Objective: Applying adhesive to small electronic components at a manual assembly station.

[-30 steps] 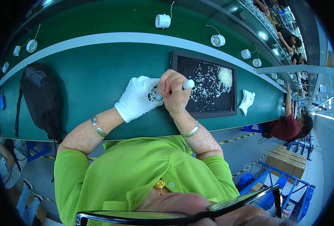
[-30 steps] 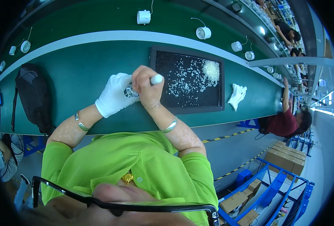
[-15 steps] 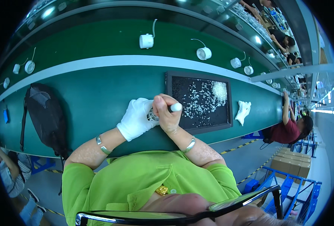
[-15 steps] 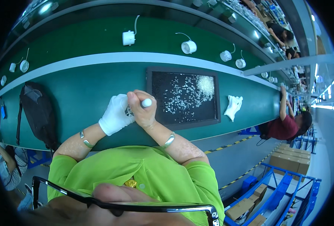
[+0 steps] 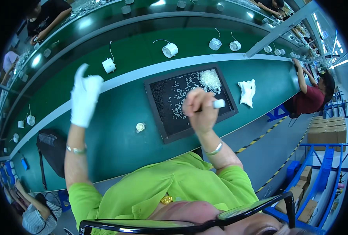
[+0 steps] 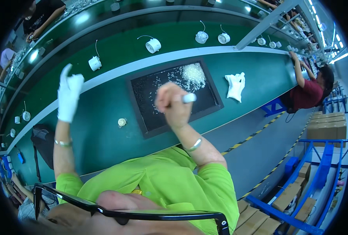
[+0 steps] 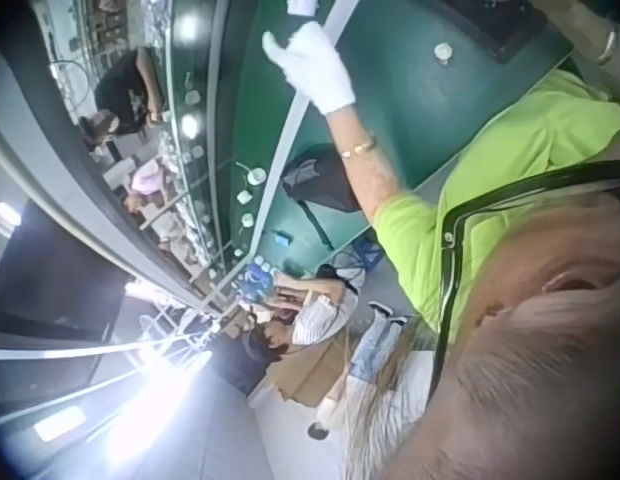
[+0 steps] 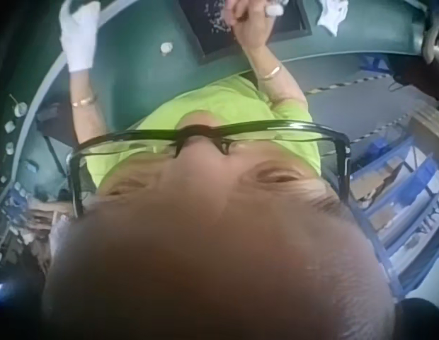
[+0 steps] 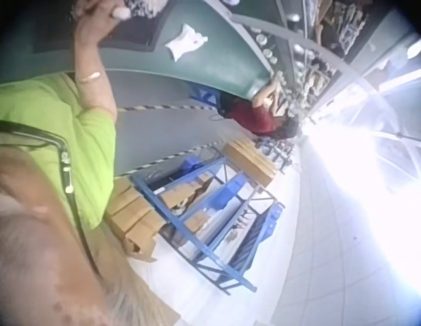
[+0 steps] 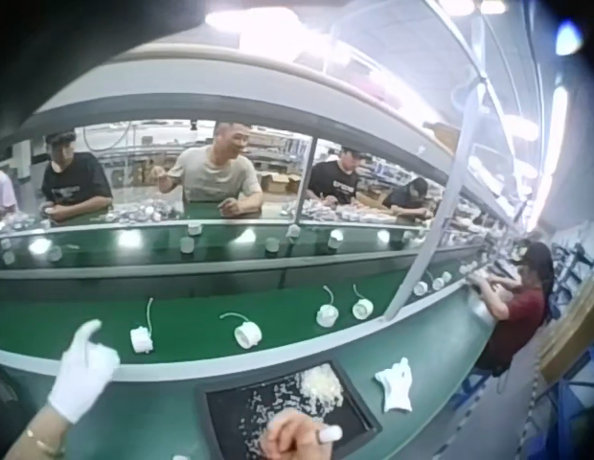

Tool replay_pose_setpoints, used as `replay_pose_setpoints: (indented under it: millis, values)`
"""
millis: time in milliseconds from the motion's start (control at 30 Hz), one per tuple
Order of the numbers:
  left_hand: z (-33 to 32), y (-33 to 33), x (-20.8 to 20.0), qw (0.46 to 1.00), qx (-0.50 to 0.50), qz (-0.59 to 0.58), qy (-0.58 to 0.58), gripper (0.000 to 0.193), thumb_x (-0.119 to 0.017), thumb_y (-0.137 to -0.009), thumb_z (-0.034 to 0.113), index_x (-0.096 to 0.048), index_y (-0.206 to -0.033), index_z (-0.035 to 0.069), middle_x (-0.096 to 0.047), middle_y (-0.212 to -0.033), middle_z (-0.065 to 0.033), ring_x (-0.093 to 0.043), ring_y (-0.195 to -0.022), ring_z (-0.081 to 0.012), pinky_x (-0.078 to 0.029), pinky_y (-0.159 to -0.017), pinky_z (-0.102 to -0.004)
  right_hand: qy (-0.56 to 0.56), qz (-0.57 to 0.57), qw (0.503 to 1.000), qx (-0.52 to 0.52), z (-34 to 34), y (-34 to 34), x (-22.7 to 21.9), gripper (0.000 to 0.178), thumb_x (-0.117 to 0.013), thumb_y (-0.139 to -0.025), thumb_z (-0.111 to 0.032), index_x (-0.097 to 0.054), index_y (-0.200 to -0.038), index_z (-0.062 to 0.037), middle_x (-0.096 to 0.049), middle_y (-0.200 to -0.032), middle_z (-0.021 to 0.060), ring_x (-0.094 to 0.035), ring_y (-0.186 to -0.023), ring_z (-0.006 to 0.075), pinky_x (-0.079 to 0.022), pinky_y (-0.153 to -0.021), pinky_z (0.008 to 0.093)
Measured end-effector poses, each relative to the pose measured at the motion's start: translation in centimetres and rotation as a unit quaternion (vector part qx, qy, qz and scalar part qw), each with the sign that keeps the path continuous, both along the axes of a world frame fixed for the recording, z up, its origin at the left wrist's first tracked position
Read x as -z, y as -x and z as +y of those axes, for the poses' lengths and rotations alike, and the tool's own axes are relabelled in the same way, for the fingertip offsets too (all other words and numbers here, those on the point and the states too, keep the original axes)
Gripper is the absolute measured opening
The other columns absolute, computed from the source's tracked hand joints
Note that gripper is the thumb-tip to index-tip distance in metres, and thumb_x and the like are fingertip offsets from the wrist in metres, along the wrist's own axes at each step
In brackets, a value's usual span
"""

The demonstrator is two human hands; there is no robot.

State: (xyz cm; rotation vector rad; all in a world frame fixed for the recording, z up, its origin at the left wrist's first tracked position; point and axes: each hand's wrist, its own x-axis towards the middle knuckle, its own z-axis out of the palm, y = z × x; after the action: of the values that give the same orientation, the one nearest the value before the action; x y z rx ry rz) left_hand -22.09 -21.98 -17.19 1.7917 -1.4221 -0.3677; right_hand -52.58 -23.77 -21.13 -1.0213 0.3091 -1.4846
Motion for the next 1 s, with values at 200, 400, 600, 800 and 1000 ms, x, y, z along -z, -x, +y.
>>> replay_pose_setpoints:
  millis: [200,400,600,800,1000]
  values:
    - [-4.4,-13.8,5.0,0.940,-0.174,-0.265,-0.128,0.065,-0.052,-0.087,0.045,-0.036,-0.134,0.004,-0.066,-0.098,-0.0165,-0.062,-0.093,-0.0373,-0.047,-0.084,-0.0427,-0.026,0.192,0.958,0.211,-0.7,9.1,1.3,0.069,-0.020,-0.099,-0.049,-0.055,-0.063,-0.0015,-0.060,-0.078,0.0148,-0.054,-0.071,0.0190,-0.042,-0.070,0.0316]
    - [-7.5,-17.2,6.7,0.866,-0.153,-0.335,-0.338,0.073,-0.051,-0.083,0.057,-0.043,-0.132,0.004,-0.056,-0.122,-0.0180,-0.050,-0.116,-0.0349,-0.041,-0.096,-0.0428,-0.138,0.092,0.948,0.272,-1.5,14.7,2.8,0.065,-0.029,-0.098,-0.050,-0.059,-0.069,-0.0002,-0.059,-0.074,0.0130,-0.043,-0.056,0.0104,-0.033,-0.051,0.0203]
    - [-7.4,-7.4,1.5,0.849,-0.208,-0.483,0.050,0.056,-0.060,-0.086,0.041,-0.050,-0.124,0.001,-0.053,-0.126,-0.0155,-0.052,-0.113,-0.0297,-0.042,-0.093,-0.0388,-0.168,0.178,0.901,0.357,-3.7,14.9,3.0,0.027,-0.062,-0.089,-0.024,-0.064,-0.075,-0.0005,-0.063,-0.071,0.0054,-0.053,-0.059,0.0085,-0.035,-0.049,0.0186]
    - [-4.6,4.9,7.4,0.997,0.067,0.001,0.024,0.035,-0.064,-0.086,0.019,-0.058,-0.117,0.003,-0.060,-0.113,-0.0101,-0.056,-0.105,-0.0175,-0.045,-0.087,-0.0296,-0.179,0.304,0.867,0.353,-5.0,13.1,3.6,0.024,-0.069,-0.084,-0.020,-0.067,-0.077,0.0038,-0.066,-0.072,0.0041,-0.057,-0.065,0.0077,-0.047,-0.064,0.0234]
    - [-3.7,7.4,9.5,0.993,0.108,-0.046,0.019,0.034,-0.064,-0.084,0.018,-0.059,-0.114,0.003,-0.060,-0.115,-0.0135,-0.058,-0.104,-0.0258,-0.046,-0.088,-0.0341,-0.188,0.416,0.829,0.323,-5.5,13.1,3.9,0.033,-0.072,-0.080,-0.033,-0.067,-0.072,-0.0018,-0.057,-0.061,-0.0043,-0.045,-0.056,0.0032,-0.037,-0.052,0.0210]
